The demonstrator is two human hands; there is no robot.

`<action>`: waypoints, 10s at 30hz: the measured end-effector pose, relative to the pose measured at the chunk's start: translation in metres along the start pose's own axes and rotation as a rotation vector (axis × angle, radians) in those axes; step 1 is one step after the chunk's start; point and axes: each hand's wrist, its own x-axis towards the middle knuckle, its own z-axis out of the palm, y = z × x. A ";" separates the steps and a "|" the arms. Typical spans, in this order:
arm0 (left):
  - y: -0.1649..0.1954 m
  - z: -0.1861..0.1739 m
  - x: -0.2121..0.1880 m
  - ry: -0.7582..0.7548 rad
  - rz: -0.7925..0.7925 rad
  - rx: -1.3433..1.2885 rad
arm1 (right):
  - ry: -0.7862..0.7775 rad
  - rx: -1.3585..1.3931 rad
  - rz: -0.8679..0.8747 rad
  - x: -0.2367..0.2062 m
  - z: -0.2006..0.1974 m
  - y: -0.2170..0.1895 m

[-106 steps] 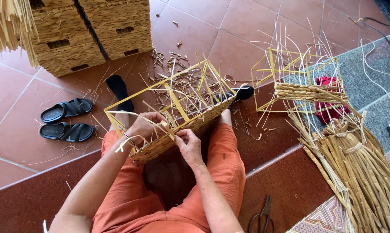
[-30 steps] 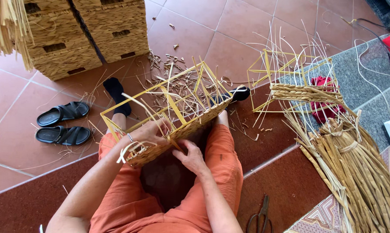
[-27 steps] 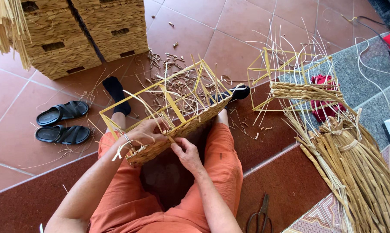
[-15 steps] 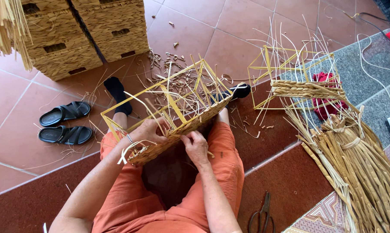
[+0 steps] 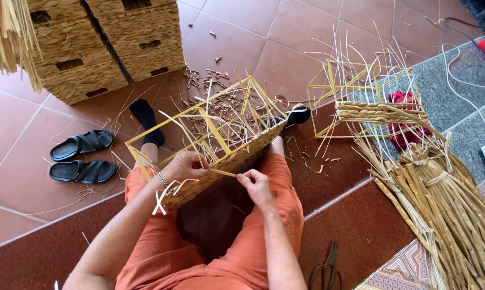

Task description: The person sits on the floor weaving dried straw strips into a rectangular bamboo basket frame, tucking and tightening strips along the frame and trimming excess ends with scissors. Finished woven baskets and bundles of straw sit nearby on the floor.

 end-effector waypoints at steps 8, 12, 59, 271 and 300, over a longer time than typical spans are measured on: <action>-0.001 -0.004 -0.004 -0.057 -0.194 -0.345 | -0.247 1.039 0.177 -0.009 -0.014 -0.038; -0.002 -0.004 -0.006 -0.031 -0.244 -0.490 | -0.147 0.949 0.051 -0.012 -0.003 -0.055; 0.015 -0.001 0.028 0.061 -0.327 -0.576 | 0.162 0.074 -0.077 0.021 0.077 -0.023; 0.035 -0.012 0.006 -0.225 -0.180 0.071 | 0.045 -0.862 0.381 0.028 0.030 -0.019; 0.134 0.125 -0.090 0.218 0.535 0.224 | 0.518 1.471 0.308 0.004 0.022 -0.022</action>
